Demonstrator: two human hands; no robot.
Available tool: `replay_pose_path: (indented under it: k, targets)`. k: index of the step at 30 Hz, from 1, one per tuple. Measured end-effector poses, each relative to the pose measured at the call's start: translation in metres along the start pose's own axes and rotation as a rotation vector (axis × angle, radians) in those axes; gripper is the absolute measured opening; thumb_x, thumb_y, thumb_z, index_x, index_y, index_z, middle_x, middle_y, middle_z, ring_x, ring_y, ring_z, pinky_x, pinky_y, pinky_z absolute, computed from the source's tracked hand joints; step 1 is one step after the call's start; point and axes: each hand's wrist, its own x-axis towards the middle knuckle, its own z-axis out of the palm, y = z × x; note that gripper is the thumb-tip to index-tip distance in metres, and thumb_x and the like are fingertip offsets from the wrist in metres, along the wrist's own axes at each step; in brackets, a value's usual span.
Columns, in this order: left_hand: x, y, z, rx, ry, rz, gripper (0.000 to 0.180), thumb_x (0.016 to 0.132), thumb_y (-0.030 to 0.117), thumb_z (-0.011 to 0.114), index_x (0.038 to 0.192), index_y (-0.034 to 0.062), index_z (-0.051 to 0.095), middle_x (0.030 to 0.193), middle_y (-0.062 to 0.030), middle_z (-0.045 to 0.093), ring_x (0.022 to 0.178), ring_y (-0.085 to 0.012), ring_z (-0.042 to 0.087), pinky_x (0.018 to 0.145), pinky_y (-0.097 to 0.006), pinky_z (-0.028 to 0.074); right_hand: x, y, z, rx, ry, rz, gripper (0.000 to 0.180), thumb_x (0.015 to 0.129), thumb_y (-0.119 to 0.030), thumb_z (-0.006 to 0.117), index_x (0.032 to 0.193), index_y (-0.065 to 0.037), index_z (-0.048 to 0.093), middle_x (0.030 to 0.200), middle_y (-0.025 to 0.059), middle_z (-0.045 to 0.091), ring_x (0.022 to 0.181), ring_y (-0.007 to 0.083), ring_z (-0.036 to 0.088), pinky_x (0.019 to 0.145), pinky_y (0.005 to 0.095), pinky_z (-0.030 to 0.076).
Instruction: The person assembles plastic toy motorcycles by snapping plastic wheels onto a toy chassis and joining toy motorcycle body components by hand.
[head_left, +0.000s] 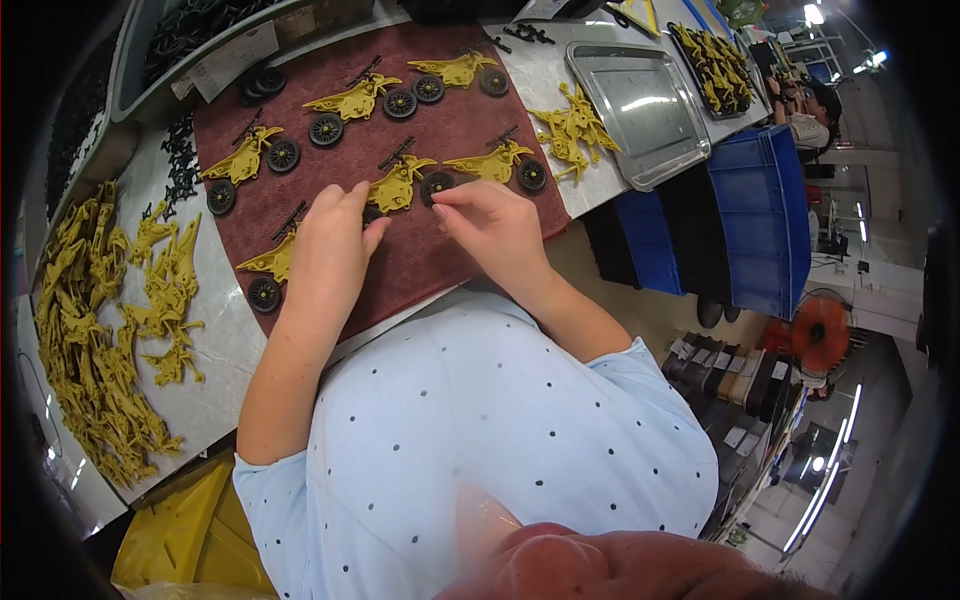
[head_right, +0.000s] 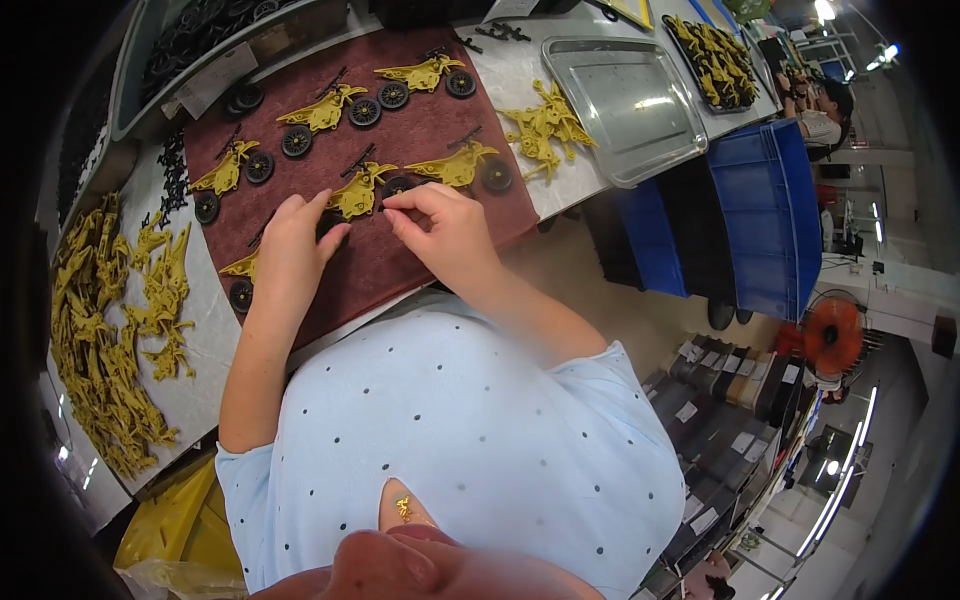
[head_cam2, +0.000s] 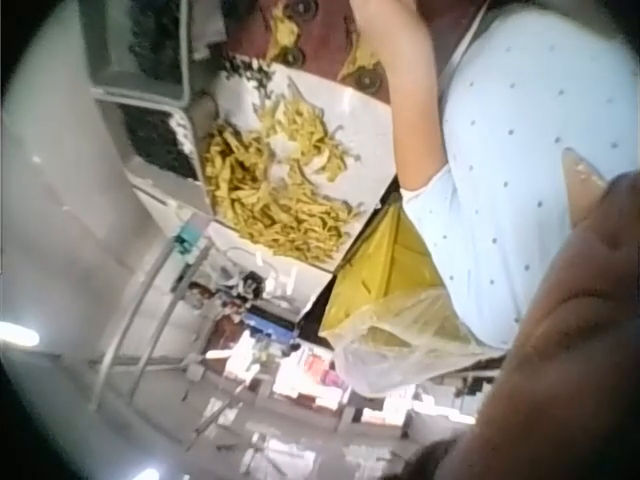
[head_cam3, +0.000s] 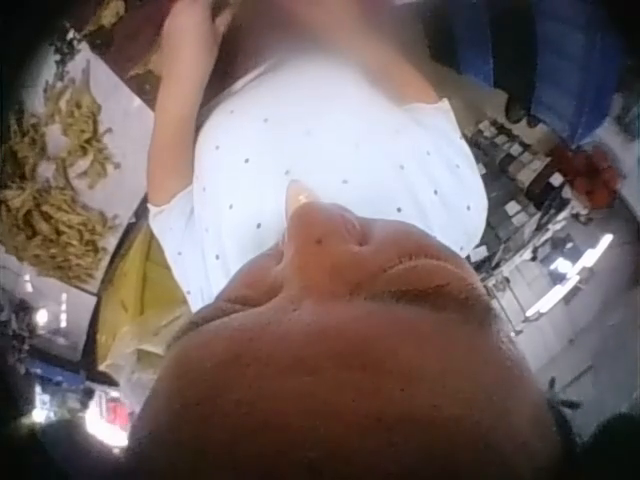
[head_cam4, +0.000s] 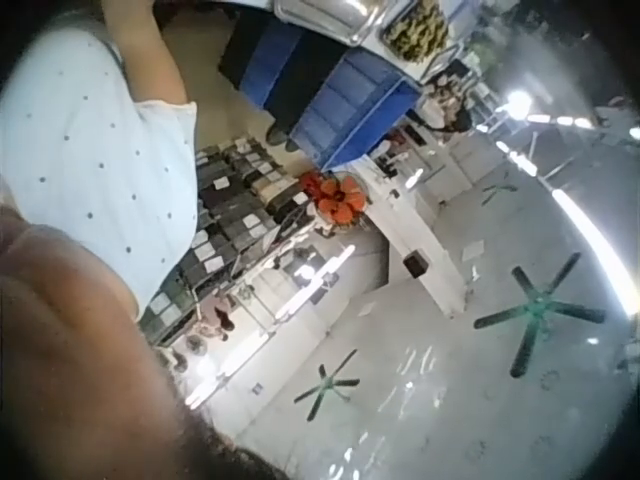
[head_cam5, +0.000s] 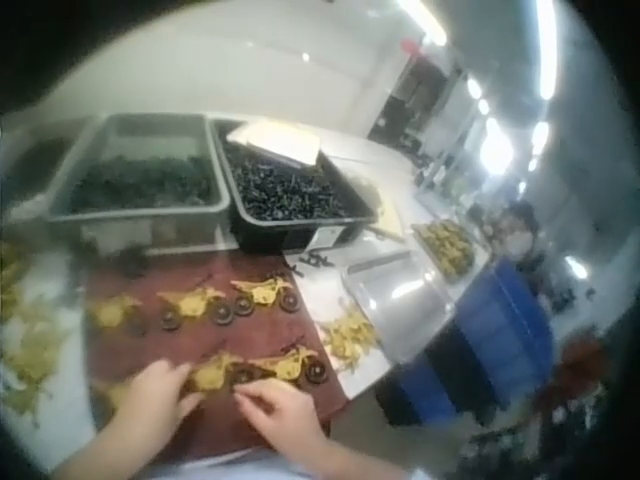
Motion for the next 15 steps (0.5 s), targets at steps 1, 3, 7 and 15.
replay_pose_path:
  k: [1, 3, 7, 15]
  targets:
    - [-0.001, 0.0, 0.005, 0.028, 0.035, 0.018, 0.04, 0.075, 0.009, 0.072, 0.112, -0.0027, 0.06, 0.085, -0.0168, 0.056, 0.081, -0.0339, 0.059, 0.07, -0.04, 0.048, 0.0, 0.001, 0.003, -0.175, 0.018, -0.144, 0.015, 0.081, -0.003, 0.069, 0.095, -0.001, 0.067, 0.083, 0.0064, 0.065, 0.071, 0.0129, 0.063, 0.063, 0.0246, 0.051]
    - [-0.001, 0.003, 0.01, 0.054, 0.071, 0.034, 0.044, 0.075, 0.011, 0.073, 0.114, -0.0019, 0.06, 0.084, -0.0157, 0.056, 0.078, -0.0329, 0.059, 0.069, -0.039, 0.048, 0.0, 0.006, 0.009, -0.352, 0.035, -0.289, 0.017, 0.079, -0.002, 0.069, 0.096, -0.003, 0.068, 0.08, 0.0064, 0.064, 0.071, 0.0156, 0.063, 0.062, 0.0264, 0.051]
    - [0.003, 0.004, 0.019, 0.174, 0.056, 0.057, 0.043, 0.076, 0.015, 0.071, 0.112, -0.0056, 0.06, 0.088, -0.0146, 0.059, 0.083, -0.0292, 0.061, 0.071, -0.037, 0.052, 0.001, 0.018, 0.022, -0.487, 0.063, -0.403, 0.017, 0.075, -0.003, 0.07, 0.092, -0.003, 0.067, 0.078, 0.01, 0.062, 0.069, 0.0238, 0.061, 0.061, 0.0321, 0.049]
    - [0.006, -0.004, 0.032, 0.21, 0.117, 0.094, 0.04, 0.075, 0.016, 0.07, 0.11, -0.0029, 0.062, 0.083, -0.0122, 0.058, 0.078, -0.027, 0.061, 0.068, -0.036, 0.051, 0.002, 0.027, 0.032, -0.574, 0.08, -0.462, 0.013, 0.075, -0.002, 0.068, 0.088, -0.002, 0.065, 0.076, 0.0107, 0.06, 0.069, 0.0279, 0.058, 0.061, 0.0364, 0.048]
